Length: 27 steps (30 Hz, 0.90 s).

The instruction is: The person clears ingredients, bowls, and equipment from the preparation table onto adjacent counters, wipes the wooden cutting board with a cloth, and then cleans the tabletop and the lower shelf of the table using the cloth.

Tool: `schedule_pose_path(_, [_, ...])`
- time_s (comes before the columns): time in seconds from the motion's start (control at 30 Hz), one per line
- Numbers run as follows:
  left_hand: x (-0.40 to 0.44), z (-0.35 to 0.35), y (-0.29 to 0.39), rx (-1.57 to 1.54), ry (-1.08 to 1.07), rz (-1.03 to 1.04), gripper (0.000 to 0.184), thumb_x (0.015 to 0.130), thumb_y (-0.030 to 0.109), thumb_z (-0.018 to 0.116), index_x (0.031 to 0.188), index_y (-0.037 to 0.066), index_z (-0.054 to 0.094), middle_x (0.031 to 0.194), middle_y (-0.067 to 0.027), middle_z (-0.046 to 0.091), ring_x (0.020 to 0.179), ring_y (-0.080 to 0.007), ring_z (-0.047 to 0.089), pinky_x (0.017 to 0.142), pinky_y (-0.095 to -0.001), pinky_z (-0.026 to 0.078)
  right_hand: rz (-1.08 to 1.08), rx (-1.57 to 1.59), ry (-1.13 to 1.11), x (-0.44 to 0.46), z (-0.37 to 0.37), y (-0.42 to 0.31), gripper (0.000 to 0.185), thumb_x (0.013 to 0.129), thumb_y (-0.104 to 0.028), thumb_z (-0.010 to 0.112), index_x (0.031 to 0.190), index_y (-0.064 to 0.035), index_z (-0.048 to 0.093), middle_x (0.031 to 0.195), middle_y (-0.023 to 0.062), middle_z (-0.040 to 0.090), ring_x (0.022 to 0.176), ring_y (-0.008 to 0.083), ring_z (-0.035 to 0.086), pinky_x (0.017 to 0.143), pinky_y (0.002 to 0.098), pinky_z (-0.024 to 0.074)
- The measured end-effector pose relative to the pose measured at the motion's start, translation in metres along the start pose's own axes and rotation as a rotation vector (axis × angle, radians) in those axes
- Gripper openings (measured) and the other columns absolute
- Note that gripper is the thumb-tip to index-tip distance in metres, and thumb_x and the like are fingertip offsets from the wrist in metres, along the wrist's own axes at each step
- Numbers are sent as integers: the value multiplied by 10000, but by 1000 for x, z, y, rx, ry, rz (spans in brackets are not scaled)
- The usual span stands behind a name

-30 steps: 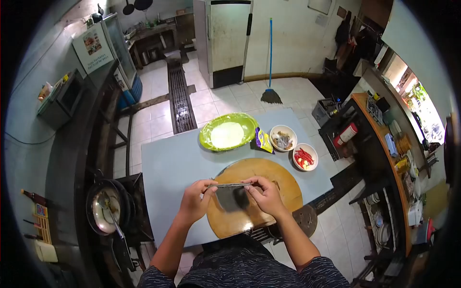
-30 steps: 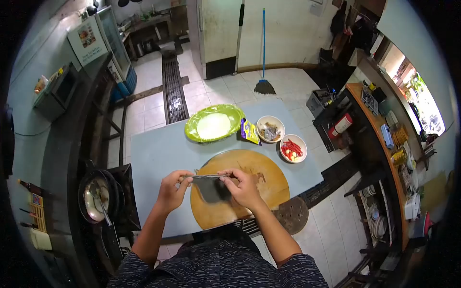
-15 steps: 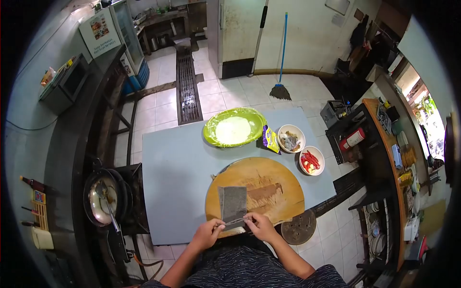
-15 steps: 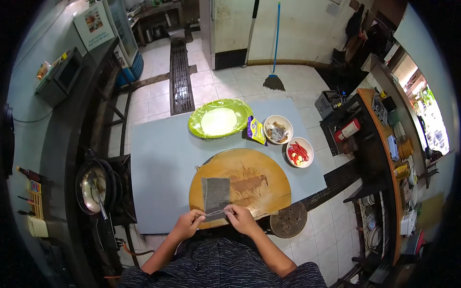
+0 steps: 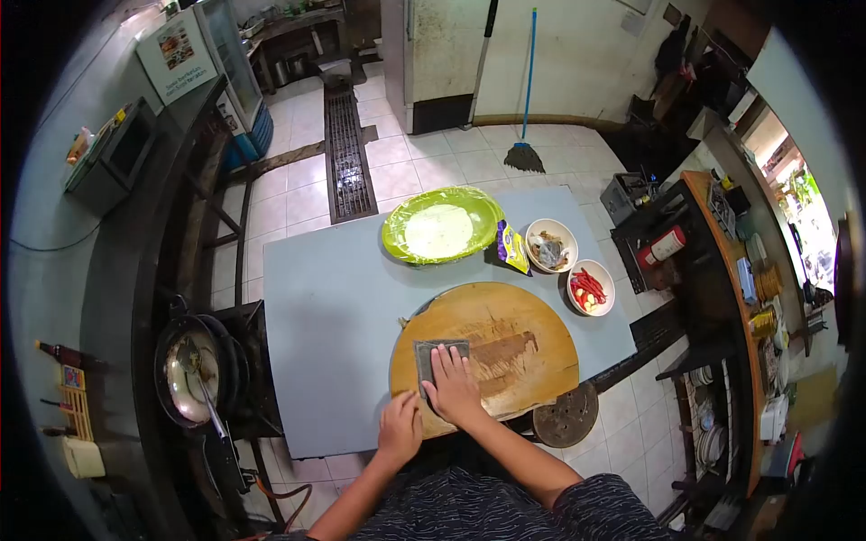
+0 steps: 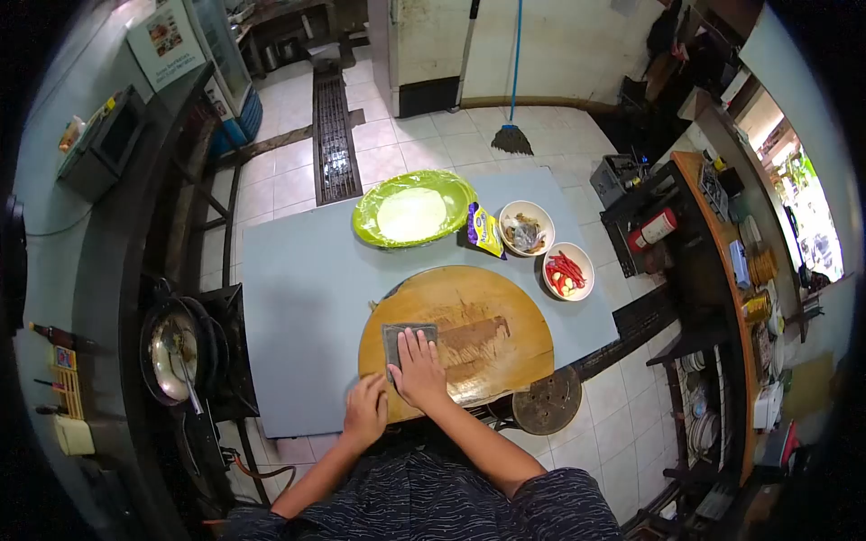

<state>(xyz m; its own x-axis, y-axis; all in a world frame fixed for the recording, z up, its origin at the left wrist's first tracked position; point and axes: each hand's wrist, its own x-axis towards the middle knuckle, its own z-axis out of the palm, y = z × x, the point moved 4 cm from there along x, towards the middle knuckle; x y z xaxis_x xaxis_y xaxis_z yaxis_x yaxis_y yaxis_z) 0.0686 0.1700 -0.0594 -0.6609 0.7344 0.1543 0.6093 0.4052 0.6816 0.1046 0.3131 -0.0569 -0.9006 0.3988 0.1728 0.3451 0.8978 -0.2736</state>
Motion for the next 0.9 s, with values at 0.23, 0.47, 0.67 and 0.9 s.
schedule_pose_path(0.23, [-26,15,-2,285,-33,68,438,853,133,623,1278,39,573,1313,-125,561,1244,-309,512,1053,-435,337,-74,26,47,43,15,9,623,925,-373,498,1420,-7,403,1506,135,385,1384,334,355,1110,424,293])
schedule_pose_path(0.47, [-29,13,-2,306,-41,27,444,858,164,642,1283,50,582,1332,-96,561,1280,-291,496,1074,-450,334,301,-33,150,61,-27,162,564,901,-298,464,1386,-14,412,1448,172,422,1312,376,393,1099,521,259])
schedule_pose_path(0.67, [-27,17,-7,234,-41,11,445,856,164,645,1284,58,583,1337,-95,556,1287,-295,491,1079,-475,346,639,-99,149,96,-14,185,463,916,-218,412,1318,10,420,1318,230,482,1159,397,477,1027,530,327])
schedule_pose_path(0.9, [-33,16,-6,319,-53,54,443,857,152,641,1284,54,579,1343,-102,548,1290,-298,487,1077,-486,360,-377,204,51,81,40,-7,511,877,-216,482,1358,-43,451,1395,162,487,1299,340,431,1062,430,358])
